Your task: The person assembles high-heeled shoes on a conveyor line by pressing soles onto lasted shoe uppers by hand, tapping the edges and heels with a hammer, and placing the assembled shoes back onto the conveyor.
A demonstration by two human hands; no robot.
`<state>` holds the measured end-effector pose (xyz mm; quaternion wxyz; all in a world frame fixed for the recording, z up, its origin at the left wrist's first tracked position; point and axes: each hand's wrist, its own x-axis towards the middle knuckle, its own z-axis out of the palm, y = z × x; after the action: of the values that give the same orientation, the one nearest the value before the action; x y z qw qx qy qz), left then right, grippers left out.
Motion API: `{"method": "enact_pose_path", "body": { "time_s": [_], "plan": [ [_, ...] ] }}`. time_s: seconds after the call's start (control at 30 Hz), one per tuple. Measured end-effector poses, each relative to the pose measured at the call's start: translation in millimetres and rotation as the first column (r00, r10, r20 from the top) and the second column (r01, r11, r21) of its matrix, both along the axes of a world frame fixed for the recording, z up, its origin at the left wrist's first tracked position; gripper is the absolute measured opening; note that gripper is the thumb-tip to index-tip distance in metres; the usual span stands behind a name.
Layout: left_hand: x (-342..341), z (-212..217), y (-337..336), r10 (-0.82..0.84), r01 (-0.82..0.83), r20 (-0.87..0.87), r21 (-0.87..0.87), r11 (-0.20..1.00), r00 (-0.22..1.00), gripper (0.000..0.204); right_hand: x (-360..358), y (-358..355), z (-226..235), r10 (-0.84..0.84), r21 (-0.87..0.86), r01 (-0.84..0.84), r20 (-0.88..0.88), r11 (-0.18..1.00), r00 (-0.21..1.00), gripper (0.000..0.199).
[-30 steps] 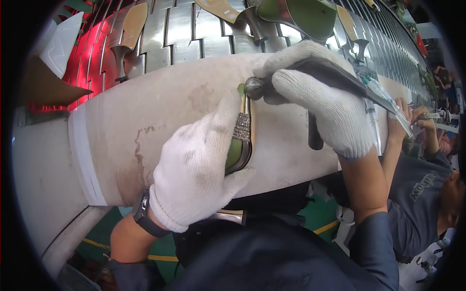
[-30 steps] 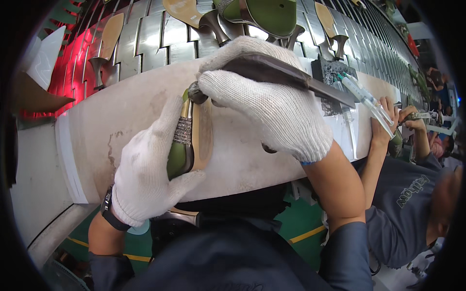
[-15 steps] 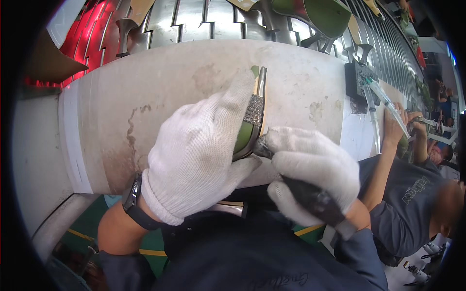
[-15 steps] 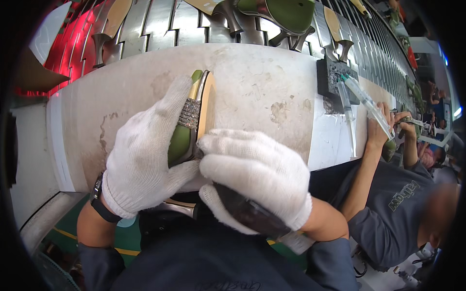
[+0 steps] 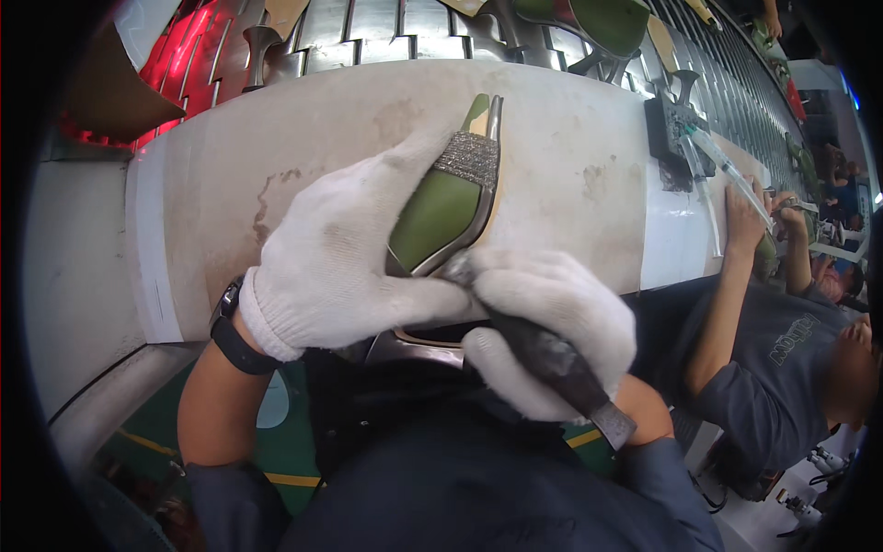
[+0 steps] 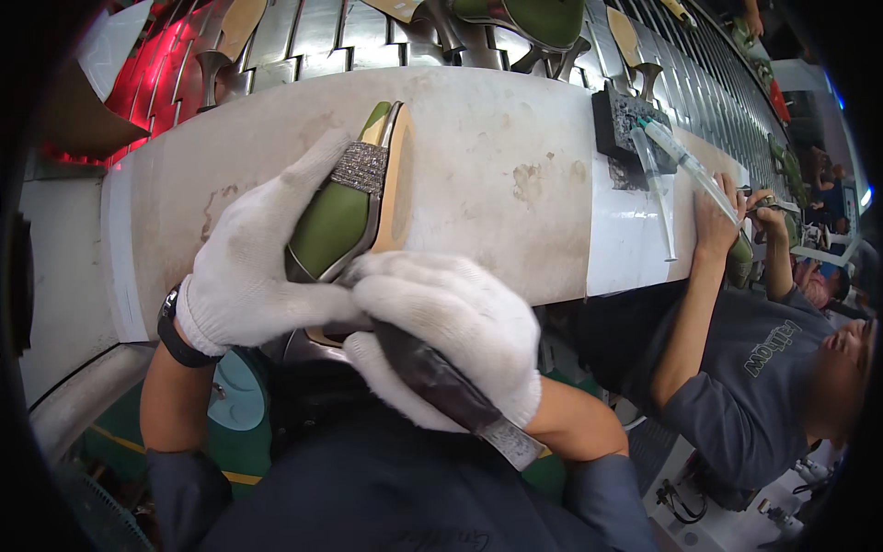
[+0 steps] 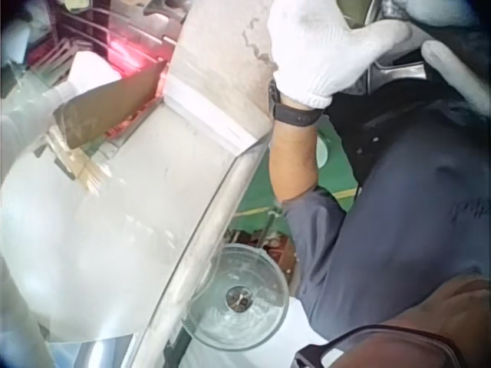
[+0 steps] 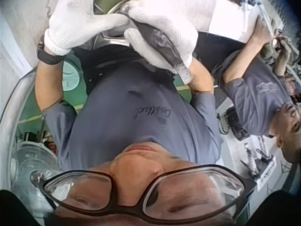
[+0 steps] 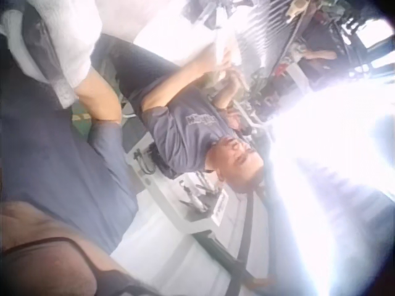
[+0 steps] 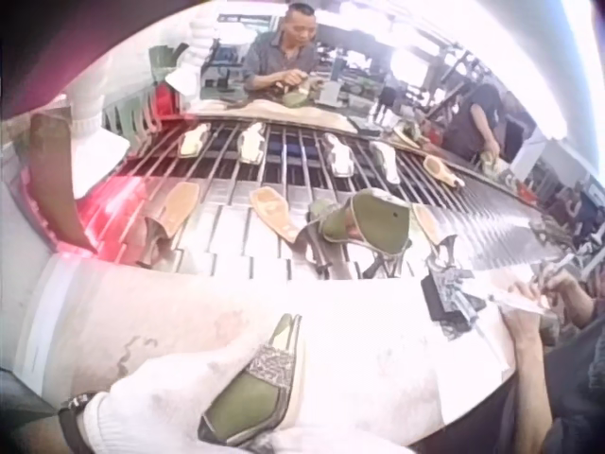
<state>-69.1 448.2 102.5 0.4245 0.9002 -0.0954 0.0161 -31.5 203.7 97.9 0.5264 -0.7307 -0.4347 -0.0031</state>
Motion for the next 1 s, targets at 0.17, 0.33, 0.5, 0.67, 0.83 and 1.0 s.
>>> {"method": "enact_pose_path", "body": {
  "time_s": [0.17, 0.33, 0.5, 0.67, 0.83, 1.0],
  "plan": [
    [-8.2, -15.1, 12.5, -0.024, 0.032, 0.059, -0.143, 0.989, 0.998, 0.064, -5.4, 1.7, 1.1, -0.035, -0.108, 0.059, 0.206, 0.992, 0.978, 0.042],
    [-6.3, -14.1, 10.8, -0.016, 0.025, 0.066, -0.131, 0.991, 0.998, 0.058, -11.5, 2.9, -1.5, 0.032, -0.105, -0.030, 0.020, 0.994, 0.999, 0.042],
    [-7.6, -19.2, 12.9, -0.012, 0.021, 0.152, -0.057, 0.998, 0.988, 0.056, -1.3, 9.4, 14.4, 0.163, -0.228, -0.176, -0.077, 0.958, 0.984, 0.041],
    [-9.7, -21.5, 12.2, 0.005, 0.008, 0.202, -0.061, 0.998, 0.979, 0.053, -2.3, 11.0, 14.7, 0.200, -0.205, -0.220, -0.113, 0.954, 0.973, 0.041],
    [-8.7, -13.7, 5.3, 0.025, -0.021, 0.161, -0.025, 0.999, 0.987, 0.050, -7.7, 21.8, 16.3, 0.162, -0.200, -0.143, 0.081, 0.969, 0.983, 0.040],
    [-8.3, -15.5, 5.1, 0.064, -0.057, 0.140, -0.057, 0.997, 0.988, 0.046, -7.8, 20.7, 6.8, 0.112, -0.044, -0.110, 0.050, 0.993, 0.993, 0.038]
  ]
}}
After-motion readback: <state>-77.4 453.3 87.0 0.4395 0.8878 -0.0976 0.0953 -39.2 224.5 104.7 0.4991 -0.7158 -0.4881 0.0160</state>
